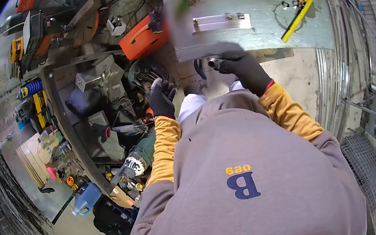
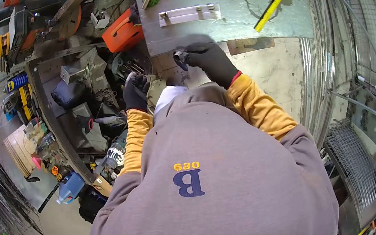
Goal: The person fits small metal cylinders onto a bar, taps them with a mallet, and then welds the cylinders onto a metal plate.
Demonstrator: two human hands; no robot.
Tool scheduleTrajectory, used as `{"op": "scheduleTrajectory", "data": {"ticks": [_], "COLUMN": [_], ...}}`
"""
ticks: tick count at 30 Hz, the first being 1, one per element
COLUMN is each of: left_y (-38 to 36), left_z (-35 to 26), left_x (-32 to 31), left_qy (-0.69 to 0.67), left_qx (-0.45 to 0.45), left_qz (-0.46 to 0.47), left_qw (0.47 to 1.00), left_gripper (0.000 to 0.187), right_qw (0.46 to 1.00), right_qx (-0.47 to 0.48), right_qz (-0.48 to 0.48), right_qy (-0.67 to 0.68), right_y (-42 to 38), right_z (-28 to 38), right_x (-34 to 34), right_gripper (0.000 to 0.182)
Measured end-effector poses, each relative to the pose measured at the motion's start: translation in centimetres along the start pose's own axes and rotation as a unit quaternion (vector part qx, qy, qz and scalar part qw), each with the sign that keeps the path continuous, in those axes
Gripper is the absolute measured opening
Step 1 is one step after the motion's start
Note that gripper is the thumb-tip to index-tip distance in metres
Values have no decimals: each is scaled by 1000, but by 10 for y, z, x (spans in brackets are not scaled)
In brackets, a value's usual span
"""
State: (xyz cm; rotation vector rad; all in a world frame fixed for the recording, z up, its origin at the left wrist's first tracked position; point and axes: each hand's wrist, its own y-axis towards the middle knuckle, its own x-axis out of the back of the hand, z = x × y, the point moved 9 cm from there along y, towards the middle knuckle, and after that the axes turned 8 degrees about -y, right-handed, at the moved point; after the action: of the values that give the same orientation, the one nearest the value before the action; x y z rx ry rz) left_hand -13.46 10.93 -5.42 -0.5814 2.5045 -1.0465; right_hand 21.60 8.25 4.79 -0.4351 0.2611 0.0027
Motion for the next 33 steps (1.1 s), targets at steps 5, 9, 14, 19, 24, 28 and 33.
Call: {"op": "scheduleTrajectory", "data": {"ticks": [5,9,14,19,24,28,33], "left_y": [30,105,220,260,271,252,270], "left_z": [-18,-13,25,76,192,248,283], "left_x": [21,6,-38,-111,-194,-208,-204], "left_qy": [-6,64,367,391,490,658,736], "left_qx": [12,50,-107,12,-189,-305,-247], "left_qz": [11,81,321,311,451,492,429], "left_qw": [1000,993,867,866,722,482,462], "left_gripper": [27,30,28,49,51,49,46], "right_qw": [992,991,963,929,915,895,875], "right_qx": [-45,-64,-164,-227,-273,-301,-324], "right_qz": [33,-20,-201,-231,-236,-271,-313], "right_qy": [-117,-113,-75,-180,-181,-186,-177], "right_y": [40,61,59,63,63,62,49], "right_z": [5,-8,-18,-4,-4,-2,-8], "right_x": [-49,-72,-69,-86,-86,-85,-80], "right_gripper": [25,26,28,16,15,20,22]}}
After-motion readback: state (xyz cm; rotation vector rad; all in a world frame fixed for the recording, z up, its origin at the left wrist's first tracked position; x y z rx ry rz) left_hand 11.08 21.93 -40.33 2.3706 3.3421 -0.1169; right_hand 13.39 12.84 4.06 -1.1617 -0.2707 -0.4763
